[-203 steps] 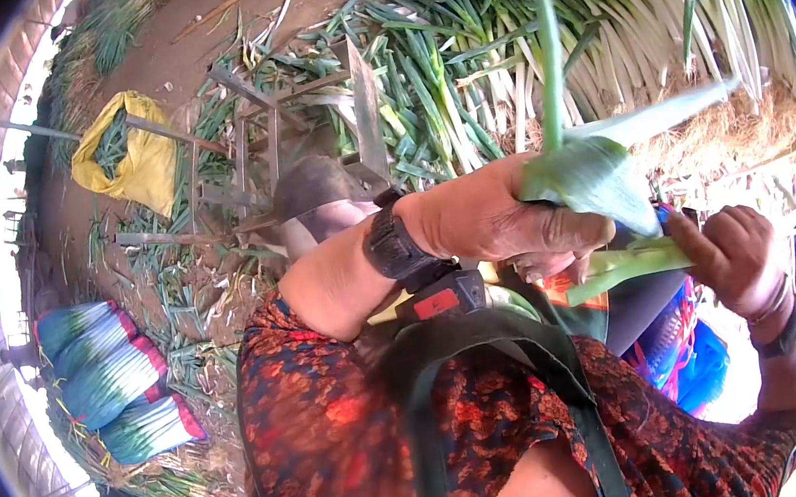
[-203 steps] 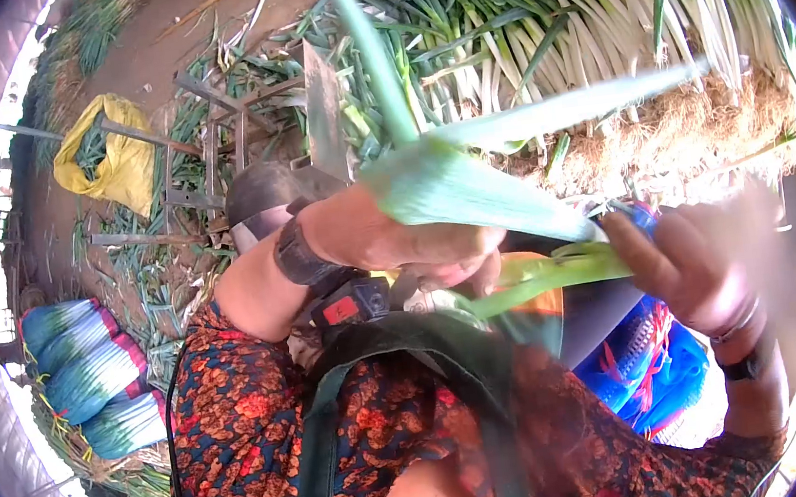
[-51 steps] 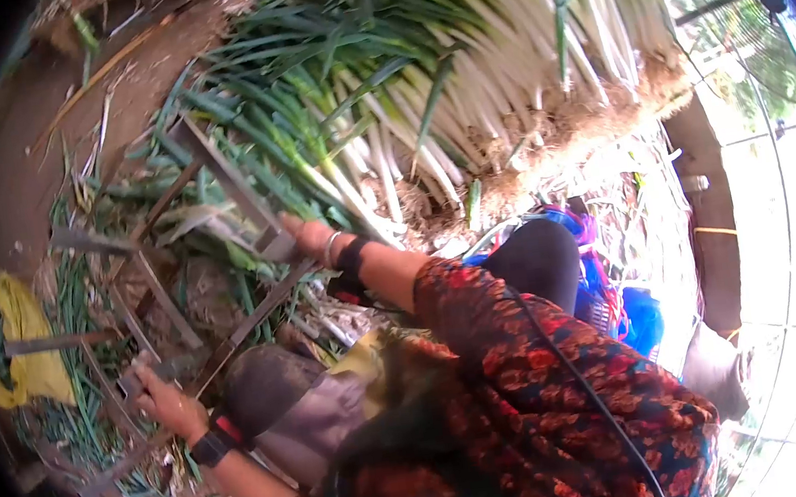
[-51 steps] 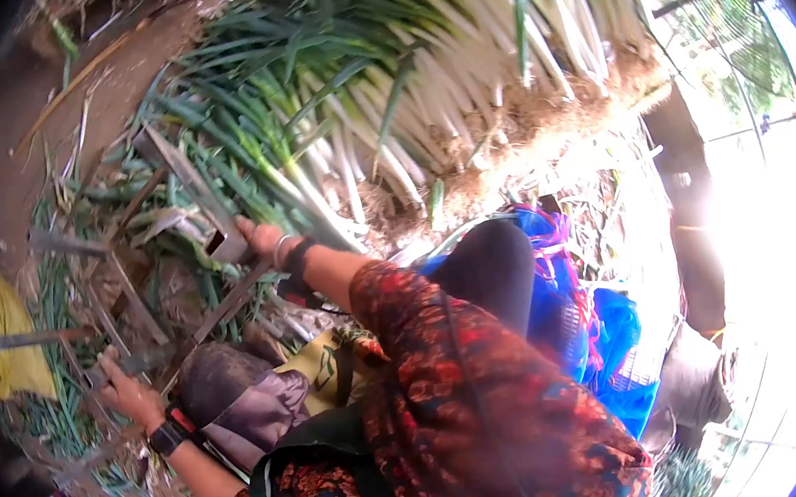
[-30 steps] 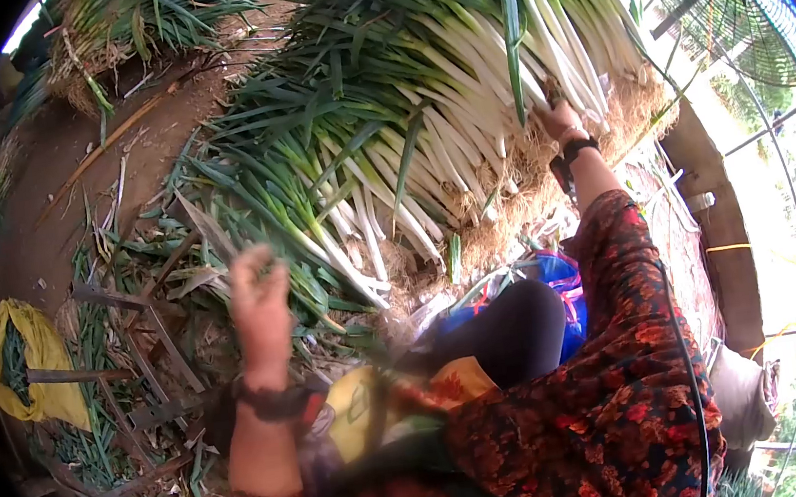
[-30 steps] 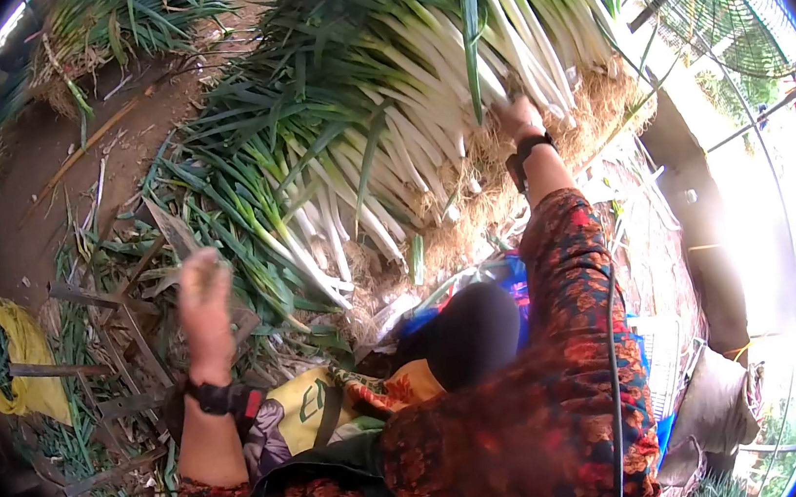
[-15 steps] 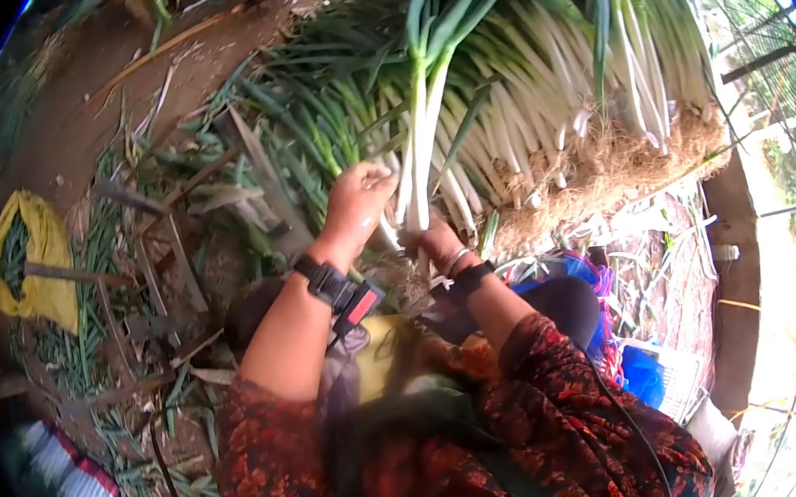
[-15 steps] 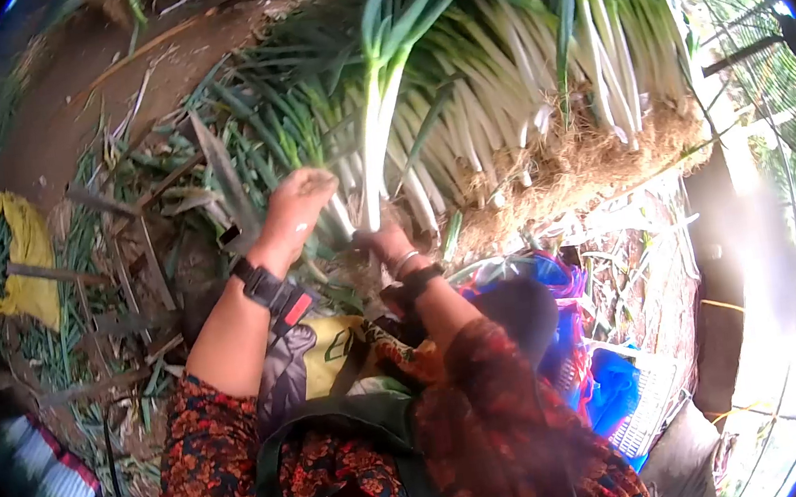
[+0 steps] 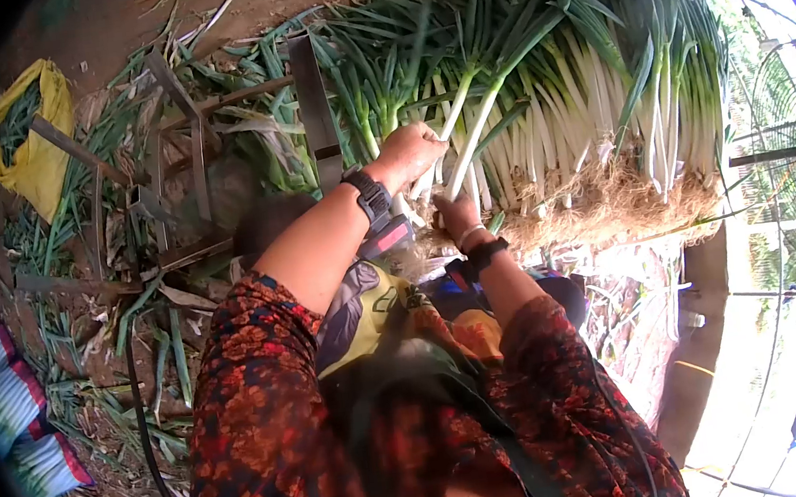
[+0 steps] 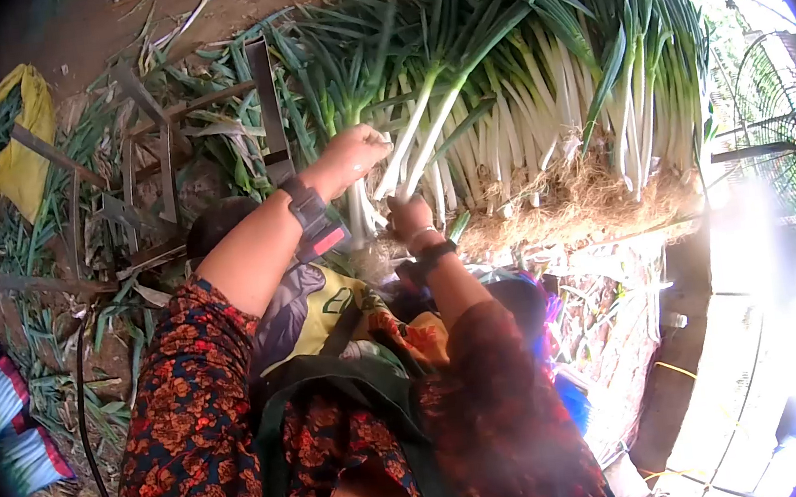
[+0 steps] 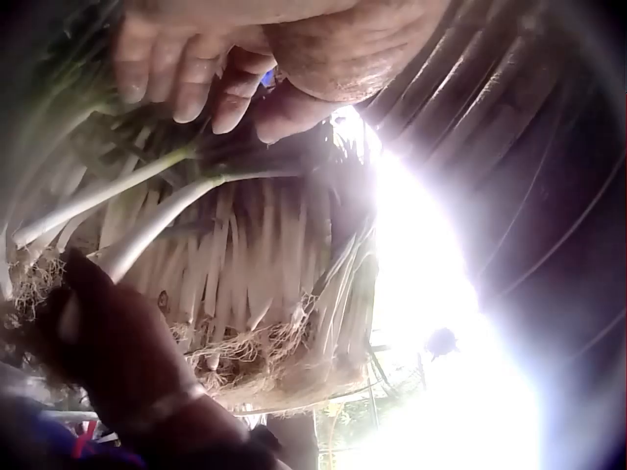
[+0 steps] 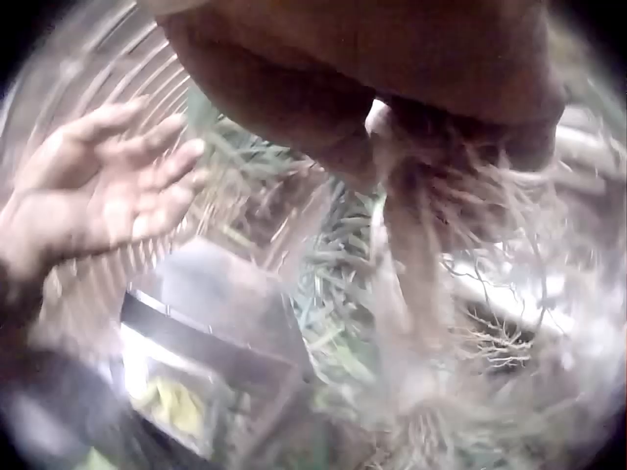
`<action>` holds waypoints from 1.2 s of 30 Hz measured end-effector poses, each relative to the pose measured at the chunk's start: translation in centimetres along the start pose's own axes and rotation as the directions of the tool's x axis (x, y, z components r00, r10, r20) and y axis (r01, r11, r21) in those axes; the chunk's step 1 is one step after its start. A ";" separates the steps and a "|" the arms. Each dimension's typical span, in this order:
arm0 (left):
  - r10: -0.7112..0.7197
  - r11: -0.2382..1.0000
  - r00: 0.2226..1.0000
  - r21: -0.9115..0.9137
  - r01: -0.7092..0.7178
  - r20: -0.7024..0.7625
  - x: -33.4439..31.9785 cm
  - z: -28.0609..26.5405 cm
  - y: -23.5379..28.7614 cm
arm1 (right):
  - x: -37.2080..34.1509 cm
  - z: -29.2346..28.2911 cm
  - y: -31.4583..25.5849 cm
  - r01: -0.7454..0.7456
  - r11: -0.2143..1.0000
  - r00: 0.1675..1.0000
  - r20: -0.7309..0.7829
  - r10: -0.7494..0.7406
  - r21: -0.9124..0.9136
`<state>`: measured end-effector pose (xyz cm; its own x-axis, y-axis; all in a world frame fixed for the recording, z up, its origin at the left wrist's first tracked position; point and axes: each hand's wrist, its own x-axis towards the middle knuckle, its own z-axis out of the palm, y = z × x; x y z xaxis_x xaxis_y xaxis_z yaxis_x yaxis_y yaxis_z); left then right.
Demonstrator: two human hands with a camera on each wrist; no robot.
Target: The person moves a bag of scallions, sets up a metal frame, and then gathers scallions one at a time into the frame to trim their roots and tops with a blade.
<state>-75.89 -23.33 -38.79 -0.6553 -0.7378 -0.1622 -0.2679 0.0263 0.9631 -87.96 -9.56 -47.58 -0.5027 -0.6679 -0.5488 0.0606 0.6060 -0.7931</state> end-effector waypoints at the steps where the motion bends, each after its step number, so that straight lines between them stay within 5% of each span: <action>1: -0.026 0.999 0.999 0.025 0.025 0.030 -0.4 0.0 0.5 | -3.9 -0.2 -2.9 -0.012 0.999 0.997 -0.075 0.009 -0.037; 3: -0.083 0.994 0.992 0.081 0.076 0.093 -1.5 0.1 2.0 | -6.8 -2.0 -3.2 -0.012 0.967 1.000 0.022 0.006 0.256; 4: -0.125 0.991 0.978 0.064 0.116 0.164 -1.2 0.7 1.5 | -8.9 -3.2 -3.8 0.616 0.744 0.788 0.222 -0.574 -0.259; 5: -0.165 0.986 0.959 0.050 0.158 0.231 -0.8 1.2 1.1 | -10.9 -4.4 -4.4 0.801 -0.002 0.244 0.329 -0.912 -0.599; 6: -0.161 0.973 0.935 -0.110 0.205 0.316 -1.4 1.4 1.6 | -14.9 -4.7 -6.2 0.668 0.715 0.736 0.327 -0.593 -0.205; 7: -0.143 0.930 0.906 -0.260 0.261 0.398 -2.2 1.6 2.0 | -18.9 -5.0 -8.1 0.017 0.970 0.975 0.213 -0.070 0.241; 8: -0.102 0.936 0.881 -0.255 0.243 0.463 -1.4 2.4 0.7 | -20.5 -5.5 -6.7 0.286 0.956 0.929 0.227 -0.292 0.061; 9: -0.035 0.892 0.851 -0.367 0.262 0.524 -1.4 2.5 0.9 | -23.3 -6.0 -7.9 0.040 0.959 0.939 0.319 -0.131 0.279; 12: 0.181 0.705 0.810 -0.648 0.288 0.558 -2.0 2.2 2.0 | -28.3 -7.9 -6.9 -0.003 0.979 0.910 0.405 -0.082 0.205; 13: 0.135 0.598 0.853 -0.728 0.336 0.505 -2.3 2.0 2.4 | -29.3 -8.6 -6.1 -0.020 0.978 0.910 0.408 -0.068 0.208; 17: -0.032 0.561 0.952 -0.783 0.270 0.306 -3.1 1.3 2.6 | -32.8 -9.9 -5.3 -0.047 0.993 0.912 0.411 -0.004 0.113; 21: -0.032 0.514 0.985 -0.843 0.162 0.170 -3.3 -1.5 3.0 | -35.5 -9.6 -5.5 -0.136 0.990 0.943 0.301 0.143 -0.044; 22: -0.028 0.445 0.989 -0.884 0.144 0.147 -2.8 -2.5 2.8 | -34.8 -10.3 -3.5 -0.011 0.957 0.948 0.303 0.103 -0.291; 24: 0.014 0.439 0.996 -0.896 0.069 0.084 -2.7 -4.5 3.2 | -33.8 -12.0 -1.2 -0.078 0.976 0.929 0.339 0.145 -0.204; 27: -0.016 0.503 1.000 -0.864 0.006 -0.002 -4.6 -9.3 5.9 | -32.0 -11.1 -1.6 0.199 0.698 0.976 0.200 -0.081 -0.688; 28: 0.073 0.627 0.990 -0.767 -0.138 -0.119 -4.9 -11.4 6.1 | -31.8 -9.9 -3.2 0.346 0.653 0.938 0.233 -0.257 -0.674; 29: 0.288 0.805 0.930 -0.468 -0.364 -0.228 -6.2 -14.1 6.5 | -31.5 -8.6 -4.8 0.481 0.586 0.869 0.263 -0.419 -0.652; 30: 0.485 0.838 0.812 -0.093 -0.538 -0.324 -7.5 -16.8 6.9 | -29.7 -8.2 -5.1 0.397 0.793 0.917 0.227 -0.328 -0.461; 31: 0.534 0.806 0.777 -0.075 -0.586 -0.332 -8.0 -20.1 6.9 | -27.8 -7.6 -5.5 0.269 0.933 0.951 0.217 -0.219 -0.238; 32: 0.581 0.772 0.740 -0.057 -0.633 -0.339 -8.5 -23.3 6.8 | -26.2 -6.4 -6.7 0.461 0.811 0.883 0.282 -0.376 -0.362; 33: 0.359 0.650 0.869 -0.577 -0.495 -0.341 -7.7 -26.8 6.1 | -24.8 -4.9 -8.2 0.626 0.632 0.780 0.366 -0.508 -0.456; 35: 0.232 0.360 0.848 -0.768 -0.530 -0.477 -13.2 -32.0 9.9 | -22.7 -0.7 -13.0 0.664 0.602 0.745 0.453 -0.489 -0.444; 36: 0.234 0.367 0.796 -0.708 -0.603 -0.557 -15.4 -33.9 10.2 | -20.5 1.1 -14.1 0.824 0.392 0.565 0.535 -0.628 -0.410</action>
<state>-44.60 -34.59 -19.15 -0.1910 -0.9575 0.2162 0.7971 -0.0227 0.6035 -77.51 -4.93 -25.41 0.1388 -0.9892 0.0468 -0.7436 -0.1353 -0.6548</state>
